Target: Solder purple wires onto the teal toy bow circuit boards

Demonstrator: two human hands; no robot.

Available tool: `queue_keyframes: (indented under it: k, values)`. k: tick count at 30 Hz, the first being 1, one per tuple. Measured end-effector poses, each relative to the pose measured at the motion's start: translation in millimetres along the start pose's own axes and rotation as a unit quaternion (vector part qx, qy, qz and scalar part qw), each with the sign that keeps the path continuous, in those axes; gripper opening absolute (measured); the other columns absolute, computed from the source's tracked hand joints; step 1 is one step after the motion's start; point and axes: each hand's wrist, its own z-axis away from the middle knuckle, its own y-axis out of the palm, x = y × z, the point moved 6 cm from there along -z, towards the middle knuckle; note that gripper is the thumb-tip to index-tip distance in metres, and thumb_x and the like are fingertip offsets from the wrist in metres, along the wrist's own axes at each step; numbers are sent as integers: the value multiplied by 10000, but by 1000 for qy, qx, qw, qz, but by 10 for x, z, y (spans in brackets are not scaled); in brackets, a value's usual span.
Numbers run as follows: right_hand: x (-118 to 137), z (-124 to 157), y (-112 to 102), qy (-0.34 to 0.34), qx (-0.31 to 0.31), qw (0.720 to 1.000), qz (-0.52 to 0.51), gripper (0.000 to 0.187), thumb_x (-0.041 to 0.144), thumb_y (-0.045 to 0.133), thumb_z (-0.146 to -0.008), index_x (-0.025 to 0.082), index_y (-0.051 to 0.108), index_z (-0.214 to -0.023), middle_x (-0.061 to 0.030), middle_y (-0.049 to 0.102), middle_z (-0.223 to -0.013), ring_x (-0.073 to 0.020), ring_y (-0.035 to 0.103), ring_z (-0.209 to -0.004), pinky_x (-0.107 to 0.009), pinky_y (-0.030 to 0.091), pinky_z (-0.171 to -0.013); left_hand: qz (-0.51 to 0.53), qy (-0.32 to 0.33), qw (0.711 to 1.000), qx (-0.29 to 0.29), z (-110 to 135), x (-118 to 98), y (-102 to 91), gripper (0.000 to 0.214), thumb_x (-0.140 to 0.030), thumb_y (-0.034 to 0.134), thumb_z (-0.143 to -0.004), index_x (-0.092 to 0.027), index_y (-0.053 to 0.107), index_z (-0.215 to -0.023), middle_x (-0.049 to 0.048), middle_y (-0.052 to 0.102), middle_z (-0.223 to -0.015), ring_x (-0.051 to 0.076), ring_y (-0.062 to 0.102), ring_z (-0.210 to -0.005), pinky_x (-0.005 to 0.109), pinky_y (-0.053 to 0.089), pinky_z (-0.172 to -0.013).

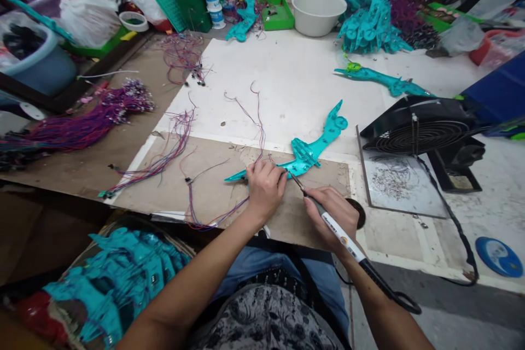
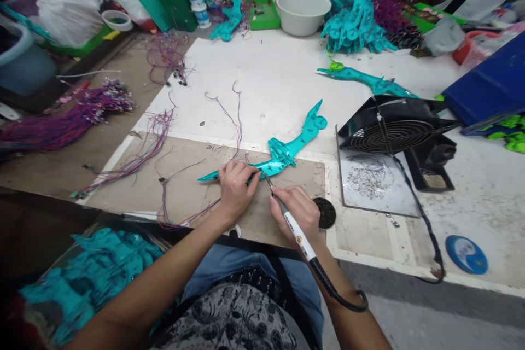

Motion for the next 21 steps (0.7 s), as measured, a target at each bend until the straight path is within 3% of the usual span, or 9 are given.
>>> queue_keyframes:
  k: [21]
  values:
    - [0, 122, -540, 62, -102, 991, 54, 246, 80, 638, -794, 217, 678, -995, -36, 690, -870, -184, 659, -793, -332, 526, -759, -2, 6, 1000, -18, 0, -10, -9, 139, -273, 561, -882, -211, 658, -805, 31, 654, -781, 215, 534, -832, 385, 297, -811]
